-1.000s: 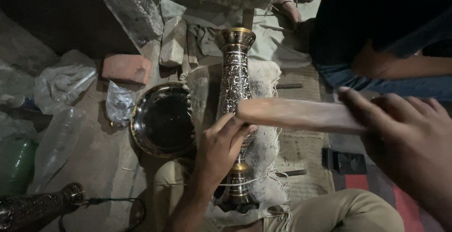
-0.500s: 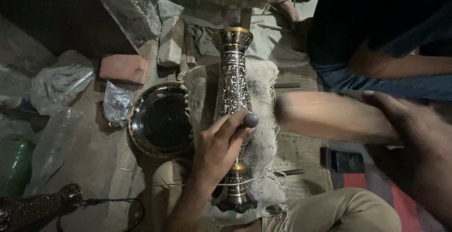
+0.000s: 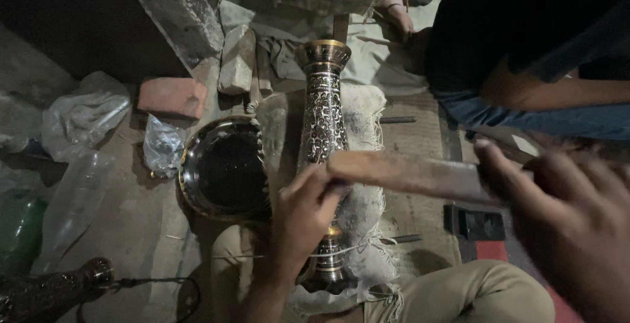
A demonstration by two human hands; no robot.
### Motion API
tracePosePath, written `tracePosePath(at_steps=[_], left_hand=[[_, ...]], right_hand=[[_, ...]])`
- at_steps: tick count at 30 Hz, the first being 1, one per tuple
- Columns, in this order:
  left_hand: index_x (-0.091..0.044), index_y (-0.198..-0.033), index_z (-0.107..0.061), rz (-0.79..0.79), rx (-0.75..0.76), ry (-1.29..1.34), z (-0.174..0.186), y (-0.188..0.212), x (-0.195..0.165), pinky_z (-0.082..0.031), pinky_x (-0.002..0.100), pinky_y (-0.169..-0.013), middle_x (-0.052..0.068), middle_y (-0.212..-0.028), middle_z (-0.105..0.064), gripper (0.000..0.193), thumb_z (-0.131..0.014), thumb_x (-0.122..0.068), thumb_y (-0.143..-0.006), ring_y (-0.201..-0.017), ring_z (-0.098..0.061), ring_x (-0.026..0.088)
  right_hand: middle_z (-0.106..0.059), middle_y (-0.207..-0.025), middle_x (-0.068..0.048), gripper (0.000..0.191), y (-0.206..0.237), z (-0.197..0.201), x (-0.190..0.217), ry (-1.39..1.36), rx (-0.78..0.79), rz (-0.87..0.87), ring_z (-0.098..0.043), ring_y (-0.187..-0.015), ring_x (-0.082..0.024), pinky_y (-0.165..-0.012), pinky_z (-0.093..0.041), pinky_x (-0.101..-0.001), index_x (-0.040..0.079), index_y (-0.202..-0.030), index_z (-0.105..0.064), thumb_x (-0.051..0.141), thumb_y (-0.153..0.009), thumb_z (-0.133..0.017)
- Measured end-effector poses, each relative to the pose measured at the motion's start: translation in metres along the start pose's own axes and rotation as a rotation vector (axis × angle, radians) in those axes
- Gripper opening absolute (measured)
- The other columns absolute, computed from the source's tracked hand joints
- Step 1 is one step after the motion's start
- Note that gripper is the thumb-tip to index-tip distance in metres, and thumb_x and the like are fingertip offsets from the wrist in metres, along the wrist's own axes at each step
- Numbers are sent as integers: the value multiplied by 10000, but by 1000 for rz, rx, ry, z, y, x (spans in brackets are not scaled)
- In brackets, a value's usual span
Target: The person sits on the floor and uses a hammer and chisel to emboss a decorative pattern onto a metal vase. They repeatedly strike the chisel against the vase surface to create intricate designs.
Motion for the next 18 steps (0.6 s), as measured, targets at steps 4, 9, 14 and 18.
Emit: tracePosePath(at_steps=[4,9,14,18], left_hand=[[-91,-1172,-602,-134,-317,194,19,28,2,-674,339,-799,118,-1057,-762,203,-703,-40,-1003,-972,-801,196],[-60,-1264,-512,157,-285,676,21,85,1,-664,372,-846,157,-1036,-733,320,-685,-26,-998,-976,-770,232],[-62,-1355,-412,221,-433,833,2,113,8,-611,337,-813,140,-1065,-685,452,-669,-27,-985,-937,-731,217],[-71,-1337,-425,246,-448,816,7,114,15,-606,333,-816,126,-1047,-700,430,-669,-43,-983,-942,-725,206]], right_hand=[[-733,-1002,8,572,28,-22,18,-434,-80,63,-734,-887,-241,-788,-532,-398,202,-1278,-692,226,-709,-751],[-732,-1141,-23,392,51,-70,119,-670,-130,577,-679,-1025,-215,-811,-514,-454,220,-1165,-736,220,-781,-656],[-659,-1094,-138,417,73,-85,183,-760,-203,659,-657,-1012,-293,-848,-545,-449,106,-1236,-709,222,-841,-641],[-637,-1108,-154,389,82,-66,200,-625,-397,726,-669,-1028,-307,-898,-559,-458,114,-1218,-669,222,-848,-617]])
Point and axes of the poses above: each hand's wrist, its own y-axis away from the middle knuckle, its own z-axis out of the back of the hand, x = y × z, the point moved 1 cm from there along -y, towards the middle knuckle
